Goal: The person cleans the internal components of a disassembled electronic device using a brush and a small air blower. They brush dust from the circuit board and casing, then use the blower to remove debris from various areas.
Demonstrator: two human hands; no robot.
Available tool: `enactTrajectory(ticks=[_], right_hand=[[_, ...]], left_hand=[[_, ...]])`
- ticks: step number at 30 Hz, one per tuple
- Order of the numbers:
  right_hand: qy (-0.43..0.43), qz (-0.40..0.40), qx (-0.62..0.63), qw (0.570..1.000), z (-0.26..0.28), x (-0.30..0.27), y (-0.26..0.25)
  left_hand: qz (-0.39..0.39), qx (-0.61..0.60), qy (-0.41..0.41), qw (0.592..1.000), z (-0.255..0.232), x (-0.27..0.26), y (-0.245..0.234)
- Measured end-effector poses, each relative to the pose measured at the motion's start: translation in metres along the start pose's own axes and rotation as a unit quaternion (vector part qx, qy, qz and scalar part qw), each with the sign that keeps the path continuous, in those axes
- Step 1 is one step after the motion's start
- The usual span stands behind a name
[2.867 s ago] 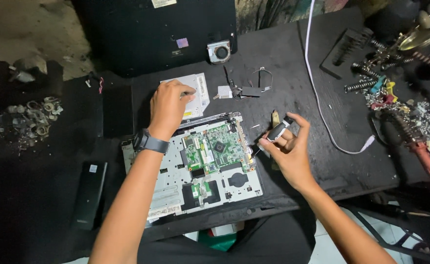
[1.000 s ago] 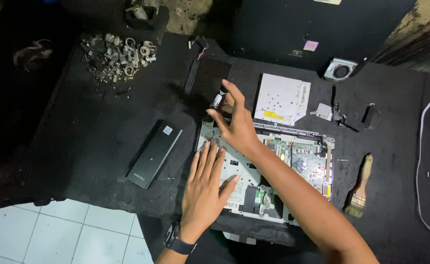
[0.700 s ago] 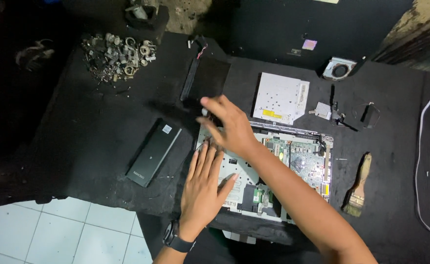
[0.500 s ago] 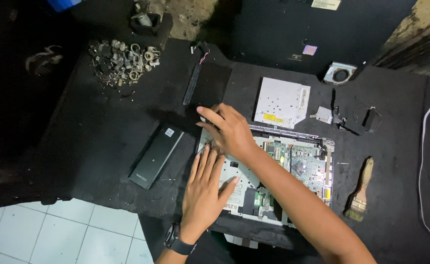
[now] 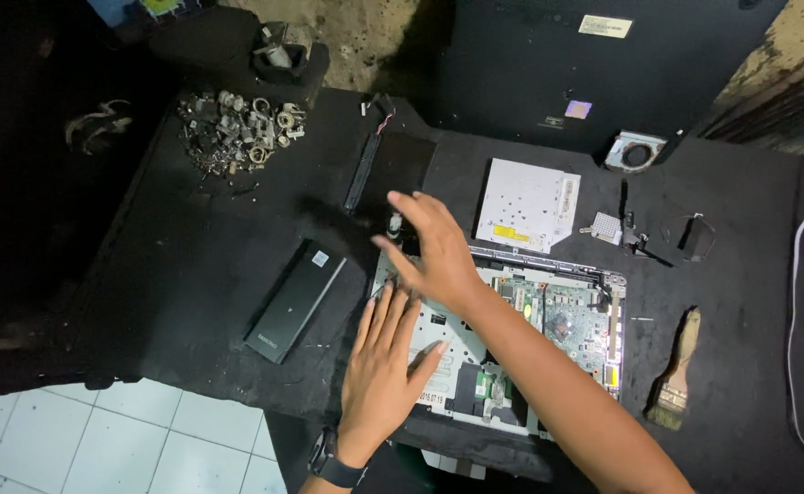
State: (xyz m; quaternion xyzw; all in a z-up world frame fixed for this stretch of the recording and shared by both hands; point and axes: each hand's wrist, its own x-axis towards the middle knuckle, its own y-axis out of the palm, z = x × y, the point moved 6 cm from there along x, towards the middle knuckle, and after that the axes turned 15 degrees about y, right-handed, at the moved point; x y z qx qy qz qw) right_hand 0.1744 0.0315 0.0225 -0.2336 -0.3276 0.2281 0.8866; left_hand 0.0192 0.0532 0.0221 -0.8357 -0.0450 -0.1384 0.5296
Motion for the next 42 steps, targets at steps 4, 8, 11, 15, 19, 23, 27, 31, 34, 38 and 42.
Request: enactTrajectory(ticks=[4,8,11,15,19,23,27,31,34,38,42], right_hand=[[-0.011,-0.029,-0.013,0.999,0.0,-0.001,-0.003],[-0.009,0.0,0.001,1.0,-0.002,0.001,0.0],[0.016,0.008,0.012,1.0,0.001,0.0,-0.005],[-0.056,-0.023,-0.022,0.998,0.005,0.002,-0.003],[0.044,0.024,0.013,0.999,-0.004,0.001,-0.001],[-0.007,0.015,0.021,1.0,-0.006,-0.002,0.003],[0.078,0.075,0.067,0.992,-0.001,0.0,-0.002],[-0.014,-0.003,-0.014,1.0,-0.003,-0.003,0.001],[0.086,0.08,0.049,0.992,-0.011,-0.002,0.003],[0.015,0.014,0.0,1.0,-0.007,-0.002,0.001],[-0.042,-0.004,-0.024,0.999,0.003,-0.001,0.002]], left_hand=[[-0.012,0.004,0.007,1.0,-0.002,0.001,-0.003],[-0.003,-0.002,0.004,1.0,0.0,0.001,0.0],[-0.001,-0.004,0.003,1.0,0.0,0.001,0.0],[-0.002,-0.001,0.003,1.0,-0.001,0.001,-0.001],[-0.001,-0.01,-0.002,1.0,0.0,0.001,0.0],[0.0,-0.007,0.002,1.0,-0.001,0.002,-0.001],[-0.008,-0.006,0.0,1.0,0.001,-0.001,0.002],[-0.01,-0.004,0.008,1.0,-0.001,0.001,-0.001],[-0.004,-0.003,-0.005,1.0,0.0,0.0,0.001],[-0.004,-0.006,-0.002,1.0,-0.001,0.0,0.0],[-0.007,-0.004,0.001,1.0,-0.001,0.001,-0.001]])
